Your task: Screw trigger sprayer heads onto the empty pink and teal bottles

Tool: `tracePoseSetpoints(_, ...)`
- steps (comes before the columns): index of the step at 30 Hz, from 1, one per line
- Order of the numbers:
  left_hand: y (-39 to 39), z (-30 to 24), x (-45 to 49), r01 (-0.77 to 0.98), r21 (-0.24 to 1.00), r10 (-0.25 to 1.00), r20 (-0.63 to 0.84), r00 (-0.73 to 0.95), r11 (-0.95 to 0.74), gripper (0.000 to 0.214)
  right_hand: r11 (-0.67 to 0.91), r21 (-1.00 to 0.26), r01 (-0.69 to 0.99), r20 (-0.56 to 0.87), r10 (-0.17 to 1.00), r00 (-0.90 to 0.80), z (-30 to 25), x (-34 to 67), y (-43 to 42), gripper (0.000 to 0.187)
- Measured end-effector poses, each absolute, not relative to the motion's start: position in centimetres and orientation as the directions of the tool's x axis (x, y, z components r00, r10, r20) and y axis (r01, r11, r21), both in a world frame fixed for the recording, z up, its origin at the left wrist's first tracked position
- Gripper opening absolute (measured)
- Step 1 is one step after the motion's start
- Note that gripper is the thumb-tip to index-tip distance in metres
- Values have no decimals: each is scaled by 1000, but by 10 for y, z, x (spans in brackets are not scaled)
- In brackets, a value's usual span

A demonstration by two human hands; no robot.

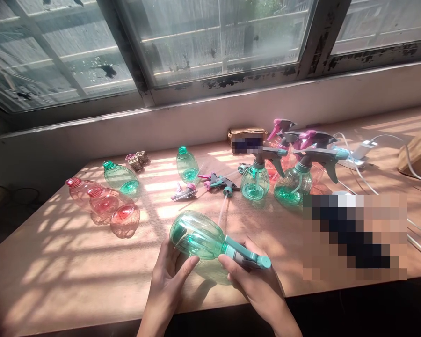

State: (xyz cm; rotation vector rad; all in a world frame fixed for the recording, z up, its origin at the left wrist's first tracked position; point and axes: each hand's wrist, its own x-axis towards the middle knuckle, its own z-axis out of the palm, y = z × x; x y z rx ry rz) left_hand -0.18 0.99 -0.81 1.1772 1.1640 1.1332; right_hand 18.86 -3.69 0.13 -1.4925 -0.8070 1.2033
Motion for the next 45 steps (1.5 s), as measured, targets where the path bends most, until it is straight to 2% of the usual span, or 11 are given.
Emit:
tracePoseSetpoints(15,10,-1,-1,-50,996,994,-66,87,71,60,-241,-954,-180,-286,911,298,1,185,-37,32)
tracePoseSetpoints(23,9,1,0,-56,995,994,-75,80,80,62,-240,-960,-146,-275,912,305,0,187,-37,31)
tracePoseSetpoints(31,10,-2,0,-64,995,995,-73,72,78,60,-238,-954,-181,-285,906,312,-1,185,-37,33)
tracePoseSetpoints(41,8,8,5,-86,993,995,-81,50,85,58,-255,-944,-209,-307,911,276,-2,187,-37,42)
tracePoseSetpoints(45,8,8,5,-81,993,996,-82,40,85,57,-275,-946,-170,-312,915,256,-3,188,-38,39)
